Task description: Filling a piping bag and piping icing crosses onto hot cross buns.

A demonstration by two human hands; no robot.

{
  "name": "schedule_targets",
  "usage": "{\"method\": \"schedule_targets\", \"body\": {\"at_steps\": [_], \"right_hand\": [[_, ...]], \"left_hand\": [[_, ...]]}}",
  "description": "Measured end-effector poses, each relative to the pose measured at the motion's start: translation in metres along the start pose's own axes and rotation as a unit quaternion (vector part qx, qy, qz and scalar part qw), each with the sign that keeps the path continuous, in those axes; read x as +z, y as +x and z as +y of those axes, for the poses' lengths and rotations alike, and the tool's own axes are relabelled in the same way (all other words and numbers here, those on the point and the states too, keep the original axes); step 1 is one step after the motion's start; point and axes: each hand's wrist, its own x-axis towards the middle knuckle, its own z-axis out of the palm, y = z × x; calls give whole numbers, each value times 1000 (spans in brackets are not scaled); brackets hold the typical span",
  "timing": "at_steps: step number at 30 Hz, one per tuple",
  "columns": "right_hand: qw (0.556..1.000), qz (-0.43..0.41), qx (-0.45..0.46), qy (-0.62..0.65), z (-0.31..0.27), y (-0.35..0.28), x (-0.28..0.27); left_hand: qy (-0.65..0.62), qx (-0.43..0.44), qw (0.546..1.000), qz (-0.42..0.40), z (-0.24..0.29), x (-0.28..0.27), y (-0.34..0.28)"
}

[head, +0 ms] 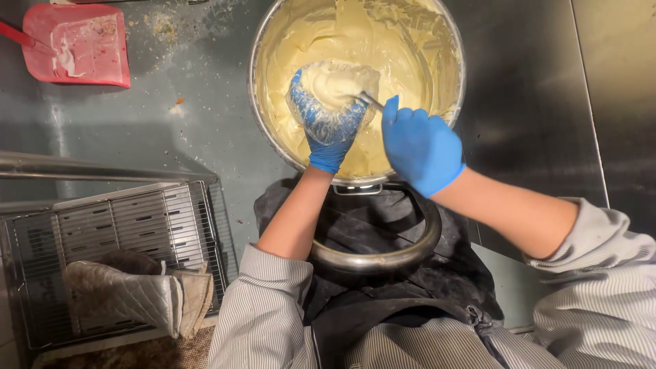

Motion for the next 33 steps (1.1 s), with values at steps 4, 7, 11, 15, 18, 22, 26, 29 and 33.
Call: {"method": "schedule_targets", "body": {"at_steps": [4,7,11,15,18,22,26,29,33], "right_hand": [[997,3,-20,-75,-21,-6,-5],[998,-49,-23,-31,-23,-6,-4],[998,-47,-16,-46,-16,-4,-10],[996,-67,-33,-52,-17,-10,-17],[993,-58,-66,-77,-14,-13,-23],[996,-43,-69,-40,-7,-16,-35],[997,-43,-65,-1,25,-16,-56],[996,-44,-36,68,58,-12,-74],[981,-36,38,189,105,3,-80]], "left_hand": [[-39,-18,999,20,-31,3,-14],[-106,-77,991,0,-57,7,-22],[-40,-19,998,35,-23,-3,-8],[-83,-41,994,54,-25,0,-10],[-40,-30,997,61,-44,6,-15],[-45,-107,992,58,-30,1,-11],[-21,-51,998,27,-44,0,-17],[55,-1,998,-14,-40,-3,-11],[64,73,995,29,-35,-4,-8]]}}
